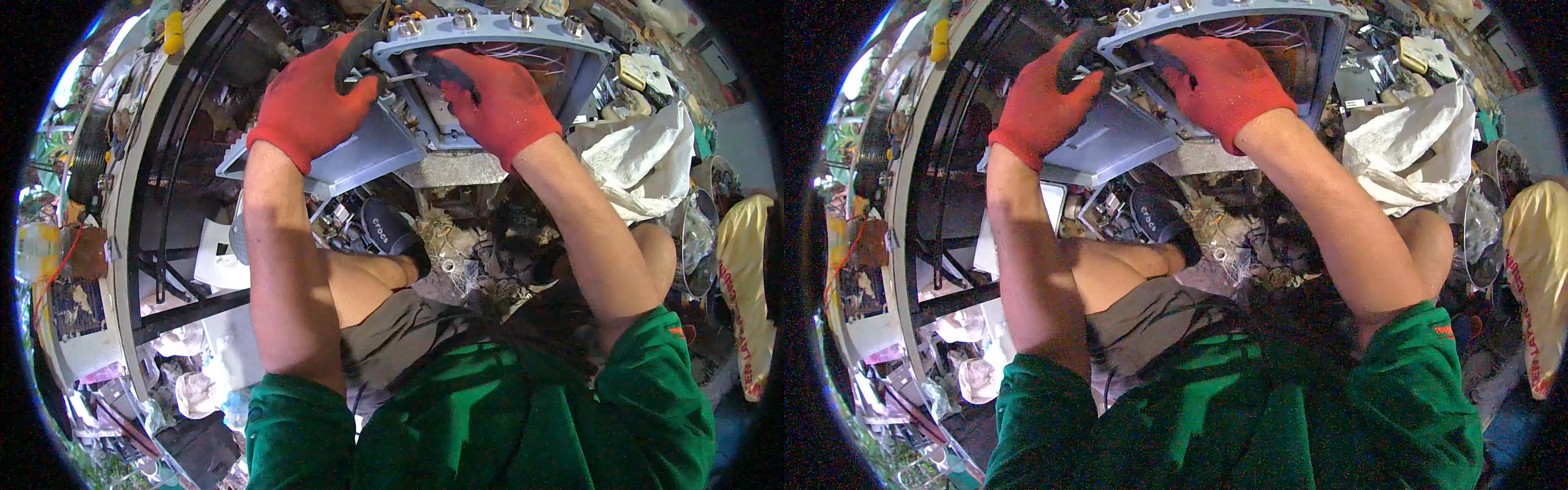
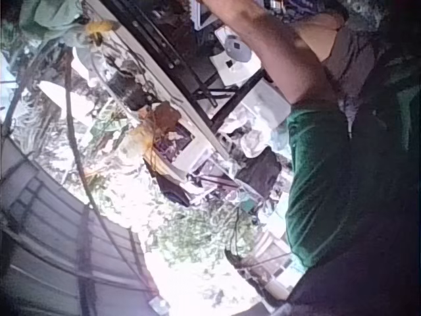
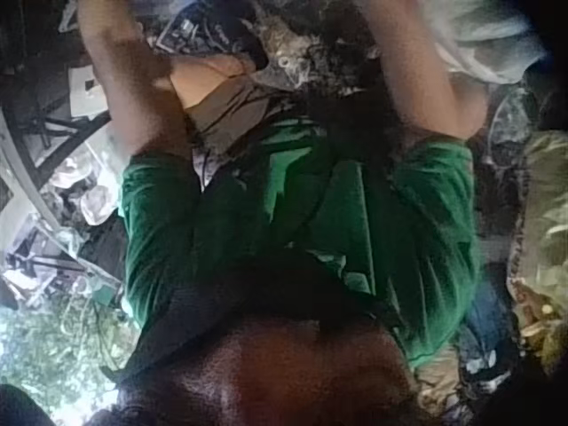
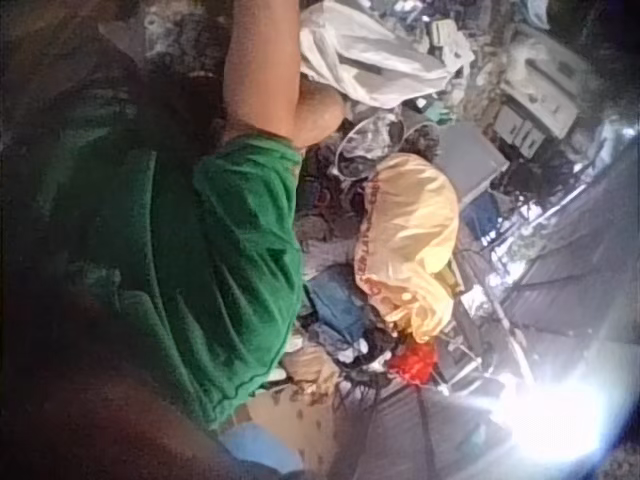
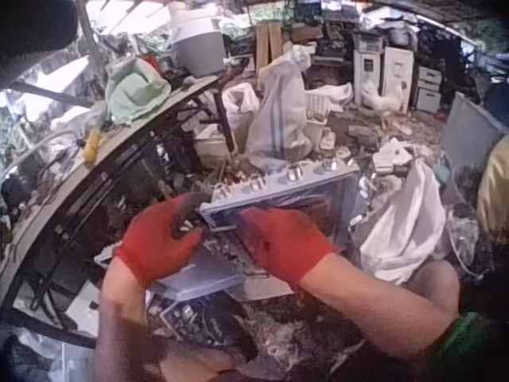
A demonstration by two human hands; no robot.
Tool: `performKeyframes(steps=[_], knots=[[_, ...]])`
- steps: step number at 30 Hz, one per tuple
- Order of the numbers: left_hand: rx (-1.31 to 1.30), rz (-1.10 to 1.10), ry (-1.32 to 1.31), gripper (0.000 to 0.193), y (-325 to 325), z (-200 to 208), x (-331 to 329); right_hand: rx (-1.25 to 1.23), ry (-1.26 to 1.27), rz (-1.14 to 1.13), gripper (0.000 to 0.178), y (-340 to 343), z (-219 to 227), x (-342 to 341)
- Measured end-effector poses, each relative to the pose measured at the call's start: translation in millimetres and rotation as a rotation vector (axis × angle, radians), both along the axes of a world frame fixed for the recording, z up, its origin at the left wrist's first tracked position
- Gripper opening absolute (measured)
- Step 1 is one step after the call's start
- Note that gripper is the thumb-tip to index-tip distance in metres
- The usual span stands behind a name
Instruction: The person disassembles a metal electronic casing by prying at internal components with a small tool and removing parts by hand.
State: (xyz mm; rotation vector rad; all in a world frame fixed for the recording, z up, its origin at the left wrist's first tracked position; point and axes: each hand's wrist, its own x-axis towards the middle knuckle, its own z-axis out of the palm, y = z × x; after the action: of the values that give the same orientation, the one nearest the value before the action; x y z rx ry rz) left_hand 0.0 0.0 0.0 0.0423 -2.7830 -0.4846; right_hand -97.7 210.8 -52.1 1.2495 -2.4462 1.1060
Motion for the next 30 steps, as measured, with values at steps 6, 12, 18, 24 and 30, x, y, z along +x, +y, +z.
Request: performKeyframes(steps=[6,12,18,24,30], knots=[[-0.041,-0.023,0.021,0.05,0.0,4.9,0.8,-0.191,-0.309,-0.257,0.036,-12.0,-7.6,15.2],[-0.015,0.016,-0.003,0.051,-4.7,-0.3,-1.9,-0.545,-0.729,-0.224,0.037,-31.6,-11.2,26.1],[-0.025,0.027,0.01,0.054,3.2,-0.5,8.3,-0.47,-0.773,-0.079,0.037,-15.6,-6.8,27.7],[0.028,0.074,-0.096,0.059,7.3,7.2,8.5,-0.616,-0.945,-0.022,0.03,-12.8,-17.7,23.8],[0.004,0.065,-0.044,0.063,8.8,4.8,9.8,-0.989,-1.284,0.148,0.022,-20.7,-23.4,29.5]])
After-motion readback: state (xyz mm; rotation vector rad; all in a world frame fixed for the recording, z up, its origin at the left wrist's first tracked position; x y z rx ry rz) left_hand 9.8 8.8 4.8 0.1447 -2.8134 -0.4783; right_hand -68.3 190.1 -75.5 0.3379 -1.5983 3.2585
